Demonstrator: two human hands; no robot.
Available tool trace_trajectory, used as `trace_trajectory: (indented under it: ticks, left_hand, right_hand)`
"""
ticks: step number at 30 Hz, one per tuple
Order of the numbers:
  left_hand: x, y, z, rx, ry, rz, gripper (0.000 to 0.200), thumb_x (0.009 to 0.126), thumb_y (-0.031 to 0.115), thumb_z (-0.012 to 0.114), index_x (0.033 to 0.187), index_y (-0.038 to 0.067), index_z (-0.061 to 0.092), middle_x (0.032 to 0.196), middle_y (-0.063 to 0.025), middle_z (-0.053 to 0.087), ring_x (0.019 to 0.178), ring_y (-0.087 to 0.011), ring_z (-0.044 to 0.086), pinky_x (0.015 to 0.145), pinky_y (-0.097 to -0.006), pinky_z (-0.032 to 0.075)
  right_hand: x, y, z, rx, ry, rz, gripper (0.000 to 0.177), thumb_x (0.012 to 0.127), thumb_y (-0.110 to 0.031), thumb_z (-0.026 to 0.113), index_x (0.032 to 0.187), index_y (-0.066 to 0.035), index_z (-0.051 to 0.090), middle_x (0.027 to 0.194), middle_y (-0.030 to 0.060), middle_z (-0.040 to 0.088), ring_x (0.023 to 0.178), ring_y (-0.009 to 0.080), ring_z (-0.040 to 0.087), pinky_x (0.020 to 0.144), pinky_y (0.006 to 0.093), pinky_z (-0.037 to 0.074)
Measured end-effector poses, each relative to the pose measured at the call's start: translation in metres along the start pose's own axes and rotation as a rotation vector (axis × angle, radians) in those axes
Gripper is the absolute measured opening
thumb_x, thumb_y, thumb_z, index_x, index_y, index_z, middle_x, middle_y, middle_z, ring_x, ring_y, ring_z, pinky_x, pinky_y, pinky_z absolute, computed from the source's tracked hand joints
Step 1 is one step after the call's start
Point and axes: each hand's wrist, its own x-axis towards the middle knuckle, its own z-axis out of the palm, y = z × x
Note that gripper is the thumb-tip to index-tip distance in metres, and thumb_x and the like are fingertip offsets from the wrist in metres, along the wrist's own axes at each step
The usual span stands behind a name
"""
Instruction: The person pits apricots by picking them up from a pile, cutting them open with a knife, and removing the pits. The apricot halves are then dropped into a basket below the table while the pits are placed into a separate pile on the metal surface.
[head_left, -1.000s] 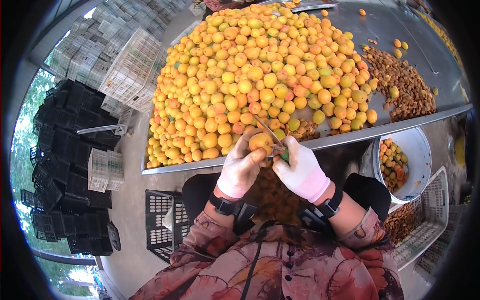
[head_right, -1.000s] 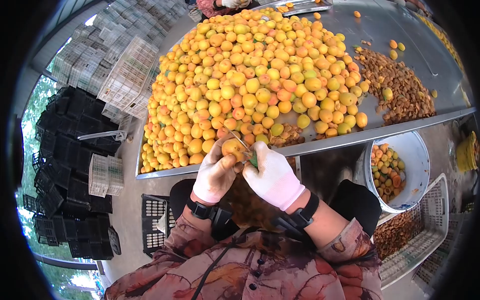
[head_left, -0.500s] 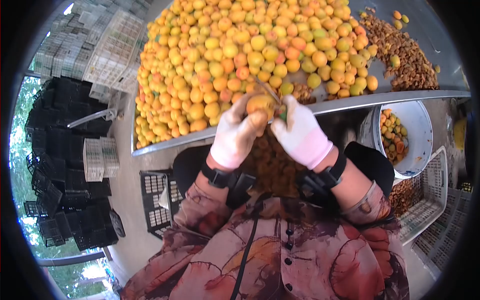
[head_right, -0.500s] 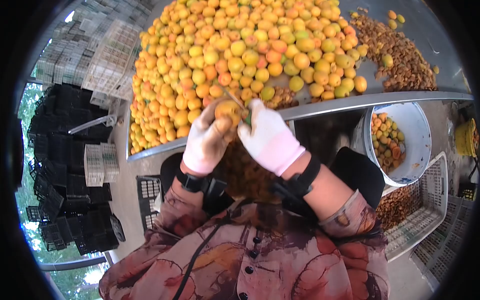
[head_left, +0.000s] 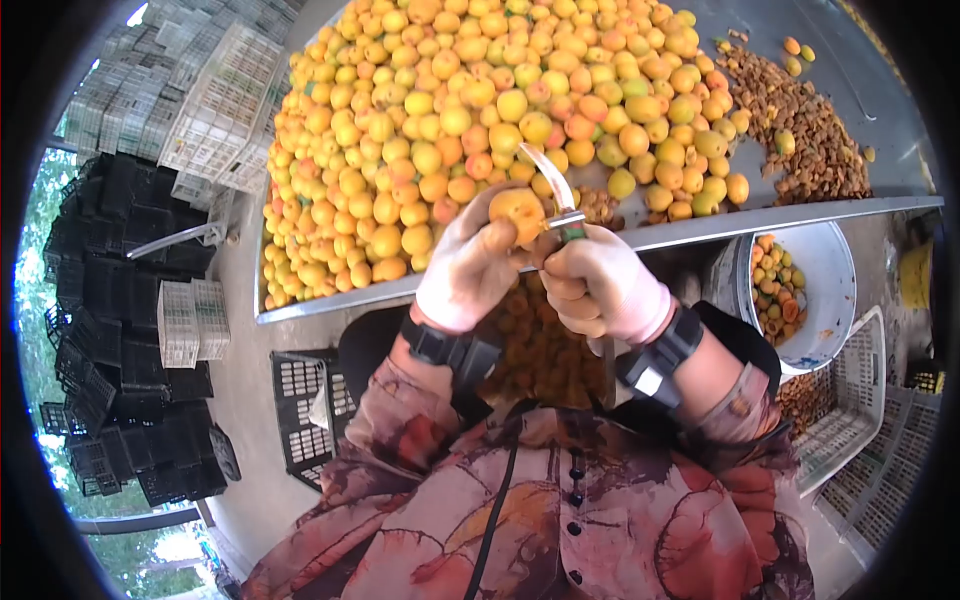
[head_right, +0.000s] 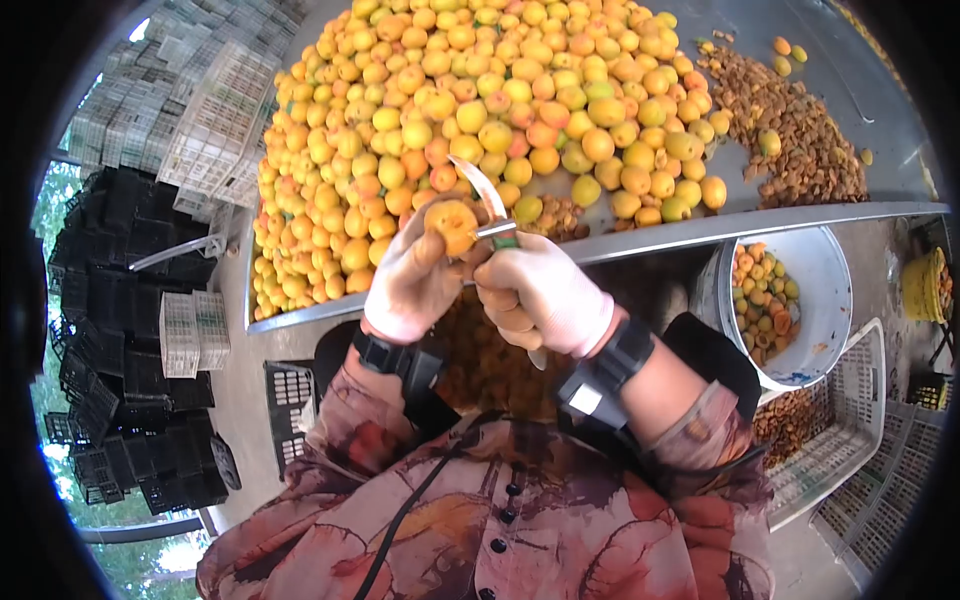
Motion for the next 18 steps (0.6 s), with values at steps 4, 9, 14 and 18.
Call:
trace_trajectory:
  ticks: [4,9,14,18]
  left_hand:
    - [-0.003,-0.001,0.006,0.047,0.154,0.107,0.060,0.091,0.026,0.071,0.139,0.005,0.042,0.129,-0.0109,0.053,0.113,-0.0233,0.053,0.092,-0.0329,0.044]
    - [-0.004,-0.004,0.014,0.060,0.132,0.122,0.067,0.091,0.030,0.071,0.144,0.008,0.038,0.131,-0.0099,0.051,0.121,-0.0241,0.050,0.098,-0.0384,0.043]
    - [-0.006,-0.009,0.020,0.105,0.139,0.159,0.071,0.091,0.036,0.071,0.147,0.009,0.035,0.131,-0.0079,0.050,0.124,-0.0245,0.048,0.100,-0.0436,0.041]
    - [-0.007,-0.017,0.021,0.078,0.164,0.198,0.074,0.090,0.041,0.072,0.146,0.009,0.036,0.136,-0.0074,0.050,0.127,-0.0250,0.046,0.106,-0.0447,0.037]
  right_hand:
    - [0.025,0.029,-0.025,-0.881,0.335,-0.694,0.023,0.087,-0.010,0.056,0.105,0.004,0.056,0.071,0.0115,0.062,0.061,0.0242,0.064,0.057,0.0355,0.051]
    - [0.018,0.033,-0.013,-1.171,0.439,-0.691,0.027,0.084,-0.008,0.060,0.107,0.005,0.053,0.079,0.0259,0.063,0.080,0.0429,0.065,0.066,0.0431,0.052]
    - [0.016,0.036,-0.010,-1.098,0.381,-0.709,0.026,0.083,-0.007,0.059,0.105,0.005,0.053,0.078,0.0267,0.062,0.079,0.0444,0.064,0.066,0.0436,0.051]
    - [0.012,0.037,-0.008,-1.175,0.341,-0.757,0.028,0.083,-0.008,0.059,0.106,0.006,0.052,0.079,0.0286,0.061,0.080,0.0451,0.063,0.067,0.0436,0.051]
